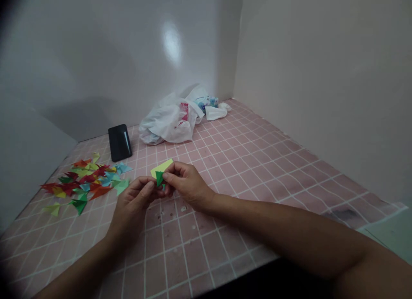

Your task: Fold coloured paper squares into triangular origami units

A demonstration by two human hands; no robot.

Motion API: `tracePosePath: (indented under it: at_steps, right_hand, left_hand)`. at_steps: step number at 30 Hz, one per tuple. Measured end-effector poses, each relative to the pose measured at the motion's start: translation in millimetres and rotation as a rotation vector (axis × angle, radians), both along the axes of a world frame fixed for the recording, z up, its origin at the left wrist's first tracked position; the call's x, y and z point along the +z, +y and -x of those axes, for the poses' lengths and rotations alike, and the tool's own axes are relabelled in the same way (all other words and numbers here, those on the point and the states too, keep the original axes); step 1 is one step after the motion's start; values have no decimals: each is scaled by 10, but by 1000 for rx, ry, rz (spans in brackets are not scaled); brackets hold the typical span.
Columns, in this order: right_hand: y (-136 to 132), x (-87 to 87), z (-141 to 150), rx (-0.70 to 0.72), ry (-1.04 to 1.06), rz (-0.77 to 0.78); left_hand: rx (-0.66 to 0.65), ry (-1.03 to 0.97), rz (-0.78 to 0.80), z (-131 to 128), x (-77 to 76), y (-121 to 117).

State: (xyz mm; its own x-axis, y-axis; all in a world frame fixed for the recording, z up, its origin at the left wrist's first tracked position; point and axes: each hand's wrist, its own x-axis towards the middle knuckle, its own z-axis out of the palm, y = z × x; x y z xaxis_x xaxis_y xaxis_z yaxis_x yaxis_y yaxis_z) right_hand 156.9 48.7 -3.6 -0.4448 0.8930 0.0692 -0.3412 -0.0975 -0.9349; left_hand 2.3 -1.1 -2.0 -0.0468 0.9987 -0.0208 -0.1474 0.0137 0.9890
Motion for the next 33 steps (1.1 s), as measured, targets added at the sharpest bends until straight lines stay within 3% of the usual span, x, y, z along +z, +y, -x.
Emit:
tracePosePath:
  at_steps: [16, 26, 33]
  right_hand:
    - [-4, 5, -1, 25, 17, 17]
    - [5, -50, 5, 49, 20, 14]
    - [16, -36, -4, 25, -147, -119]
  left_hand:
    - [5, 22, 24, 12, -22, 17]
    - [28, 104, -48, -46, 55, 11]
    - [100, 259, -72, -59, 65, 16]
